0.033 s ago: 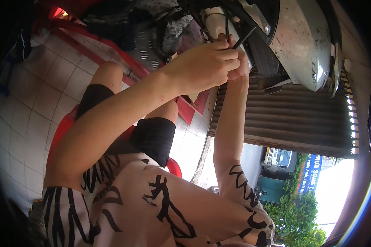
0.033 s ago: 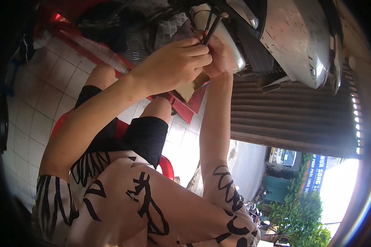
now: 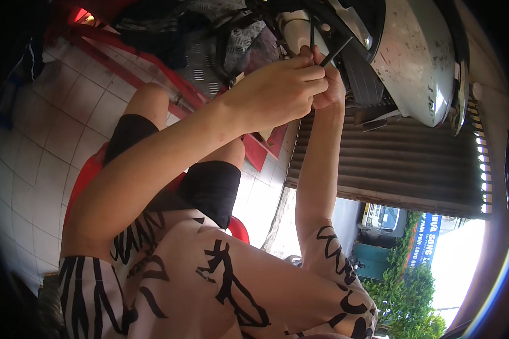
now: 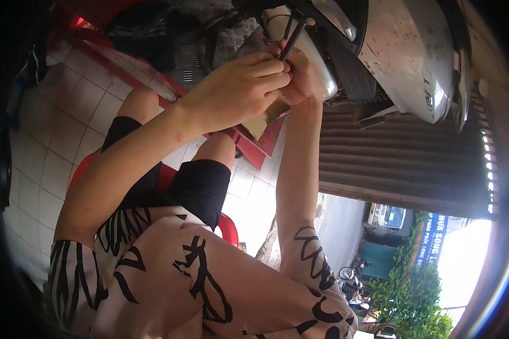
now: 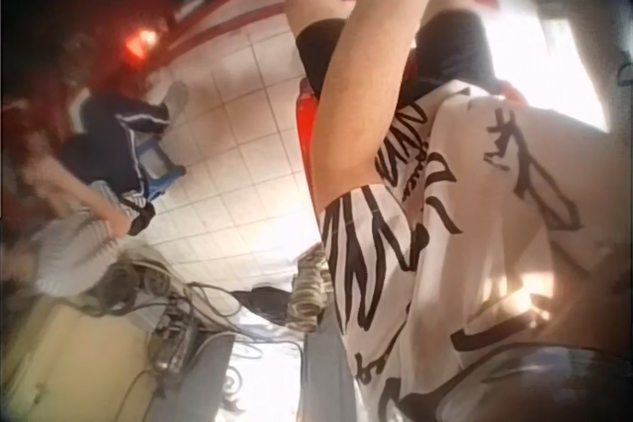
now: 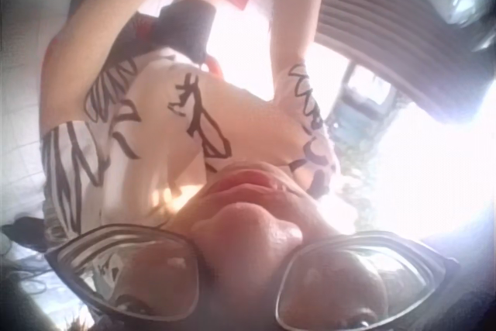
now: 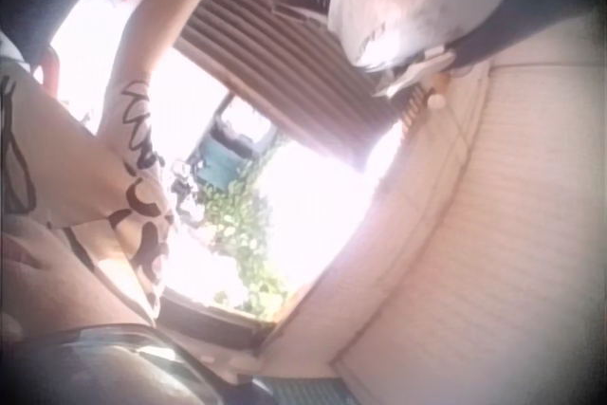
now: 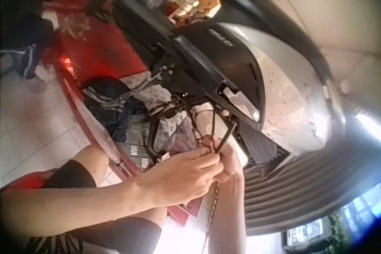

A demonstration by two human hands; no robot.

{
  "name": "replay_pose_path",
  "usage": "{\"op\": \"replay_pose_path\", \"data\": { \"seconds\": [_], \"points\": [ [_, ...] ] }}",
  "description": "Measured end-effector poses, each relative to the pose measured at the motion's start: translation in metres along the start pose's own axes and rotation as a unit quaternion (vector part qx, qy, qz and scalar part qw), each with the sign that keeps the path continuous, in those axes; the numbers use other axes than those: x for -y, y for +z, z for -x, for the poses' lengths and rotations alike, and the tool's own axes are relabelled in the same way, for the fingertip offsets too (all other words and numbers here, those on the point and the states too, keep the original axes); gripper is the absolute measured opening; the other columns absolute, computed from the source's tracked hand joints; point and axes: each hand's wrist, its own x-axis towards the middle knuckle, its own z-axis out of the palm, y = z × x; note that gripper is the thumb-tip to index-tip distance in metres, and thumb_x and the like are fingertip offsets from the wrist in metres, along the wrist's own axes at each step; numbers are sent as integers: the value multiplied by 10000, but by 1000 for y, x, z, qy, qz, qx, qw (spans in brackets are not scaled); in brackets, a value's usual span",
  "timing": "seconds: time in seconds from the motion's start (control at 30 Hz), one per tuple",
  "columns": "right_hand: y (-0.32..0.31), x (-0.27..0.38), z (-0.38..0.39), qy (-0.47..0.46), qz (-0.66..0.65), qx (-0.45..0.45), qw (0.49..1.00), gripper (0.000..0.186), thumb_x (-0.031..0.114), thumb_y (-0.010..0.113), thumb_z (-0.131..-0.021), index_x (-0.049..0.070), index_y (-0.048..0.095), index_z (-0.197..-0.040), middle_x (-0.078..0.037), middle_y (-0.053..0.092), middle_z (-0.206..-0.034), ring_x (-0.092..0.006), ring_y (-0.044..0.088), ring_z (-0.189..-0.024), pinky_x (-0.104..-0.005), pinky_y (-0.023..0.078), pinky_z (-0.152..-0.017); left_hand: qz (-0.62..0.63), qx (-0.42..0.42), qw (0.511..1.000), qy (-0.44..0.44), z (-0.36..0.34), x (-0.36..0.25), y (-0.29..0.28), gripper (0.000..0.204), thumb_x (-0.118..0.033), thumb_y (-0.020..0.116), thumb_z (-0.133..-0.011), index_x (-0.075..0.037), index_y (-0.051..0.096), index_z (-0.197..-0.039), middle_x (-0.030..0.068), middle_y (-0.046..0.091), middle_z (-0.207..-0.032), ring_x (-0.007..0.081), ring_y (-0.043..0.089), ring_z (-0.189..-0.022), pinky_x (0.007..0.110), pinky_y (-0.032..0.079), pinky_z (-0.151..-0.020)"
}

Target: The person uses a T-handle wrench to loosen and remove bolts from the underside of a silver Honda motorcycle. They place the removed bolts on a piece of cardboard nearby.

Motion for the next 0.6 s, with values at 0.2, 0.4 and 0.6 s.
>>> {"op": "replay_pose_path", "data": {
  "seconds": [0.2, 0.4, 0.6],
  "points": [
    [3, -4, -1, 36, -33, 83, 995, 185, 185, 448, -962, 27, 513, -891, 31, 382, -592, -51, 292, -476, -209, 263, -452, 359, -101, 821, -431, 18, -44, -3, 104, -100, 604, -822, -32, 549, -765, 67, 609, -824, 179, 603, -680, 292, 500, -620],
    [27, -12, -11, 16, -1, 24, 1000, 193, 194, 433, -988, 50, 460, -862, 28, 347, -584, -62, 295, -484, -215, 277, -475, 859, -16, 216, -464, 24, -56, -2, 678, -651, 444, -871, -12, 602, -1032, 98, 626, -766, 173, 595, -596, 247, 486, -569],
    [26, -13, -17, 18, -23, 40, 999, 186, 236, 465, -968, 74, 502, -884, 34, 391, -601, -68, 343, -495, -193, 338, -457, 808, -236, 209, -499, 5, -50, 14, 440, -453, 575, -886, -47, 603, -1054, 47, 630, -867, 150, 604, -723, 261, 489, -647]
  ]
}}
